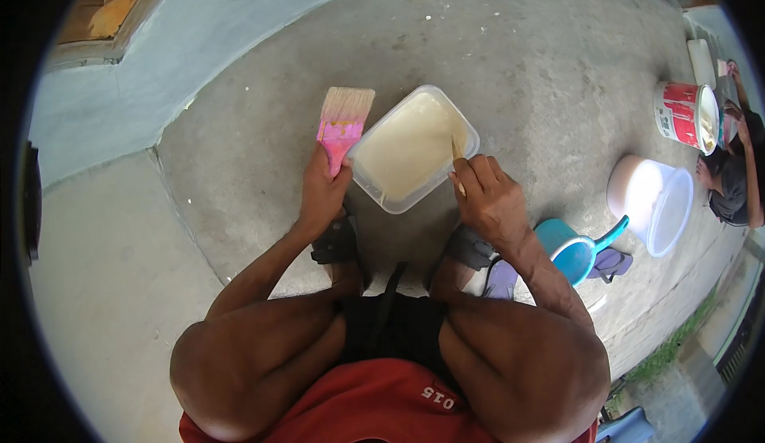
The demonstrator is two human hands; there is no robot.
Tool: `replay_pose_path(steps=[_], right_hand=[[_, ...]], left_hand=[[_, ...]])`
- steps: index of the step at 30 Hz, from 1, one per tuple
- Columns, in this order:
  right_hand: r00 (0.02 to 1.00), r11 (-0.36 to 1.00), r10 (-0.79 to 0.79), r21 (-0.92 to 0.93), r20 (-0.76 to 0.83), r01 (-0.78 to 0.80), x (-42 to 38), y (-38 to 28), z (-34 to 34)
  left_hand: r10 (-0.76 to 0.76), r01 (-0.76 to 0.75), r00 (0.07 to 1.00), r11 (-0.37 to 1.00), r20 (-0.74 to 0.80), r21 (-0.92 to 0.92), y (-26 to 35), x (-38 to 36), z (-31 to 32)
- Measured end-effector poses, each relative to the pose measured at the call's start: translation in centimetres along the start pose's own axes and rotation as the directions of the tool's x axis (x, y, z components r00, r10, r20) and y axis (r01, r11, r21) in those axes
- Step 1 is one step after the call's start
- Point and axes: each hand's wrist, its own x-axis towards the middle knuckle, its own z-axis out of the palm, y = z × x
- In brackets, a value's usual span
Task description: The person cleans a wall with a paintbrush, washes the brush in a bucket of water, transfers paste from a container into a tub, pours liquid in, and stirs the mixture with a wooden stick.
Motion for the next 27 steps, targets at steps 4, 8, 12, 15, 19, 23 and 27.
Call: replay_pose_path(steps=[4,8,12,15,19,23,27], right_hand=[[0.998,0.999,0.03,0.04,0.052,-0.033,-0.6,-1.5,0.0],[0.996,0.964,0.04,0.258,0.079,-0.059,-0.2,-3.4,1.2],[0.995,0.913,0.095,0.401,-0.034,-0.074,0.8,-2.1,2.1],[0.973,0.91,0.231,0.355,-0.007,-0.213,0.1,-0.7,1.3],[0.98,0.926,0.195,0.338,-0.04,-0.171,-0.8,-1.3,1.9],[0.967,0.917,0.241,0.347,-0.089,-0.196,0.2,-0.6,2.2],[0.964,0.928,0.263,0.288,-0.05,-0.238,-0.5,-0.5,1.4]], left_hand=[[-0.038,0.038,0.999,0.999,-0.009,-0.021,-0.2,-0.1,0.3],[-0.069,0.069,0.998,0.997,0.002,-0.043,-0.4,0.0,0.1],[-0.157,0.158,0.987,0.984,0.021,-0.082,-0.5,-0.2,0.3],[-0.116,0.117,0.993,0.991,0.015,-0.064,-0.2,-0.1,0.1],[-0.067,0.067,0.998,0.997,-0.003,-0.03,-0.6,-0.2,0.2],[-0.083,0.083,0.997,0.994,0.002,-0.074,-0.8,0.1,0.6],[-0.064,0.064,0.998,0.997,0.006,-0.042,-0.4,0.0,0.3]])
